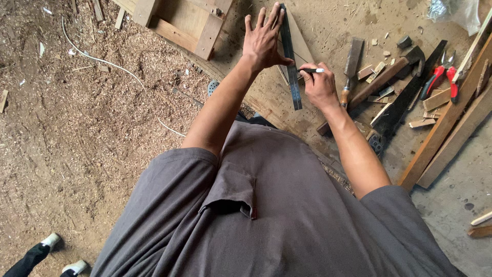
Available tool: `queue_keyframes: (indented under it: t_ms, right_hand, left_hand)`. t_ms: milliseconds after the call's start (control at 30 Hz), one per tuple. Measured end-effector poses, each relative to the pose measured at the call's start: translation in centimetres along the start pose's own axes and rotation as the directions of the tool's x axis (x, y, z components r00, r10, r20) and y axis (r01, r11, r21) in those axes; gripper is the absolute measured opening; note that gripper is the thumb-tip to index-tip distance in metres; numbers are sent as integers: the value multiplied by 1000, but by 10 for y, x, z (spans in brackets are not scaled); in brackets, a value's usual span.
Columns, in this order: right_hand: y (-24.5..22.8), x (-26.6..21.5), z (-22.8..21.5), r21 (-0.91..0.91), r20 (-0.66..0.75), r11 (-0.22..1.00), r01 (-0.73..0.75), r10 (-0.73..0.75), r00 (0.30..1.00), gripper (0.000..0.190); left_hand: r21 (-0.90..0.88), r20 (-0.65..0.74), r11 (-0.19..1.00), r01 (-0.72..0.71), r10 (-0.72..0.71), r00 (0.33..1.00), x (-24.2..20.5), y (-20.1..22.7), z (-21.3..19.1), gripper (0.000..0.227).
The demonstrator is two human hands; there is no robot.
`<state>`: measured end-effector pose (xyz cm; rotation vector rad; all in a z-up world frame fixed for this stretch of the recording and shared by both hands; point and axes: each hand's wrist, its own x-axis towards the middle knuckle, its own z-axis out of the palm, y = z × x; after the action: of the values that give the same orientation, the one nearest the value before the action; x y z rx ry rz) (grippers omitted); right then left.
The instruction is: The person uses a metal ruler and a marker to draw intersecting lines on a small rectangular wooden block. They reposition the ruler multiple times to create a grid pattern. The person then picks up a hammer and taps the block on the workbench.
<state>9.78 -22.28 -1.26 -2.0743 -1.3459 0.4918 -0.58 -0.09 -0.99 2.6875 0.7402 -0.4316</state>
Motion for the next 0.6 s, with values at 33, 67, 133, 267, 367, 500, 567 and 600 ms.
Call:
queue_keyframes:
  t_ms: [33,67,133,267,367,500,567,600]
  right_hand:
    - [0,-2,0,-8,9,1000,-1,1,1000,16]
    - [-1,-5,-1,-17,18,1000,-2,3,1000,16]
    - [-3,-7,-4,-17,17,1000,16,-16,1000,16]
    - [-6,-11,-6,-9,-2,998,54,-54,999,15]
    - [-8,-15,-8,-9,-3,998,57,-57,998,15]
    - [-9,-16,-8,-3,-18,998,70,-70,997,14]
    - [-10,-17,-8,-11,-10,998,58,-58,998,14]
    - [-11,-17,-9,-15,-6,999,52,-52,999,14]
  left_hand:
    - [2,-6,1000,1,-1,1000,1,0,0,152]
    - [5,-11,1000,2,-2,1000,2,0,0,153]
    - [3,-19,1000,0,0,1000,3,0,0,152]
    - [-11,-14,1000,1,-1,1000,2,0,1,152]
    - [1,-15,1000,1,-1,1000,1,1,0,152]
    - [-1,-16,1000,-2,2,1000,1,1,-2,152]
    - [-8,-22,1000,-5,4,1000,1,1,-3,152]
    - [-10,-19,1000,-5,5,1000,1,1,-4,152]
